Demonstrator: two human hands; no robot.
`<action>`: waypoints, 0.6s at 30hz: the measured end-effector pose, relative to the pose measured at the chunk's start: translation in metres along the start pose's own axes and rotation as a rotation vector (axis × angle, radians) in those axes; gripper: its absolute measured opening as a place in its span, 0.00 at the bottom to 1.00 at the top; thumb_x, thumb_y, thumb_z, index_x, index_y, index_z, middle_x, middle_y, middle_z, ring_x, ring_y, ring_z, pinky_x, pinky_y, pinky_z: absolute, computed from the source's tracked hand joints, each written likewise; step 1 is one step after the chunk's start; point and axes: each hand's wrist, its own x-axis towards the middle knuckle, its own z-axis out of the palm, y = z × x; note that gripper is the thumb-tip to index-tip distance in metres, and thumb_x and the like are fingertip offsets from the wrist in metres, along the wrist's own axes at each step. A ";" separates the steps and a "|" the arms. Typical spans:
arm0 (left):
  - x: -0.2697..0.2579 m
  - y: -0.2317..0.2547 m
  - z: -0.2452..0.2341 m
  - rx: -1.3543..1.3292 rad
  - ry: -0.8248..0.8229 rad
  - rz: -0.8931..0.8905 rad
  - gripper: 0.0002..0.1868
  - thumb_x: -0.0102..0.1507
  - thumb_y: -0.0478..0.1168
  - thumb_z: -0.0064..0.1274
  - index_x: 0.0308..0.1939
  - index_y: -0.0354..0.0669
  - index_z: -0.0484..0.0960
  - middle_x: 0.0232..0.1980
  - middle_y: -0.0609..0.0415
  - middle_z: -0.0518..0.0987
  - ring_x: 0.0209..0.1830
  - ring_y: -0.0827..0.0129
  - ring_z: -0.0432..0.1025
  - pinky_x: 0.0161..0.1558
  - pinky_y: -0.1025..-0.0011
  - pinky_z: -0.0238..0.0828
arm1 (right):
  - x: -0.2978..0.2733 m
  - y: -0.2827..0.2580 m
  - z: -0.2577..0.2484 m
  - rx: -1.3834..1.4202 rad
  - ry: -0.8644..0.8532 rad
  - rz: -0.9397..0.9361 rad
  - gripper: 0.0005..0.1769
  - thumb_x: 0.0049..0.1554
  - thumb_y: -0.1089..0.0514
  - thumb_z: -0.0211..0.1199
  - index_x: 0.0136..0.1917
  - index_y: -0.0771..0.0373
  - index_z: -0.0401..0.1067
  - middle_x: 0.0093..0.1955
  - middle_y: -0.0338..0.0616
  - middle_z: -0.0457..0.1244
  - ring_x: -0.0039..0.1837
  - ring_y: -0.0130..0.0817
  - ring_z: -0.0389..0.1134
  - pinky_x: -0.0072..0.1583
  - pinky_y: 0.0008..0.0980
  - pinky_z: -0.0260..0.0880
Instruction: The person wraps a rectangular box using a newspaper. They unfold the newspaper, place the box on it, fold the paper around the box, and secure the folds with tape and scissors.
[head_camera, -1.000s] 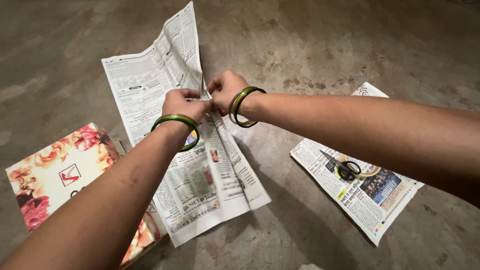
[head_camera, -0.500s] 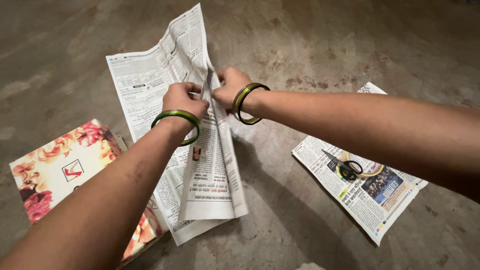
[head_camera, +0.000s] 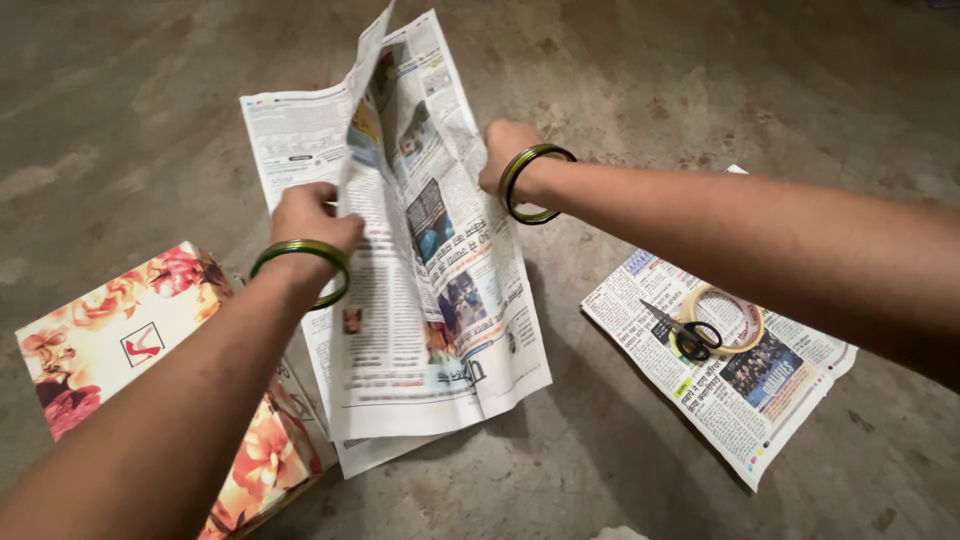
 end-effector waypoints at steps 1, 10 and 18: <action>0.002 -0.008 -0.004 -0.009 -0.010 -0.010 0.22 0.53 0.38 0.58 0.50 0.33 0.85 0.41 0.40 0.85 0.41 0.55 0.82 0.49 0.62 0.77 | 0.002 0.003 -0.002 -0.037 -0.014 -0.009 0.15 0.48 0.63 0.67 0.50 0.69 0.77 0.50 0.66 0.68 0.56 0.57 0.72 0.57 0.46 0.72; 0.011 -0.054 -0.046 0.151 0.093 -0.077 0.24 0.51 0.34 0.61 0.53 0.35 0.85 0.45 0.37 0.85 0.46 0.51 0.80 0.52 0.62 0.73 | -0.018 0.020 -0.023 -0.403 -0.100 -0.139 0.40 0.54 0.69 0.61 0.75 0.78 0.48 0.57 0.68 0.68 0.60 0.58 0.71 0.58 0.47 0.73; 0.003 -0.068 -0.044 0.250 0.009 -0.197 0.17 0.53 0.33 0.60 0.46 0.31 0.87 0.45 0.33 0.84 0.47 0.46 0.81 0.53 0.59 0.75 | -0.058 -0.011 -0.053 -0.681 -0.301 -0.074 0.62 0.54 0.66 0.67 0.82 0.77 0.22 0.59 0.64 0.68 0.57 0.50 0.73 0.55 0.44 0.73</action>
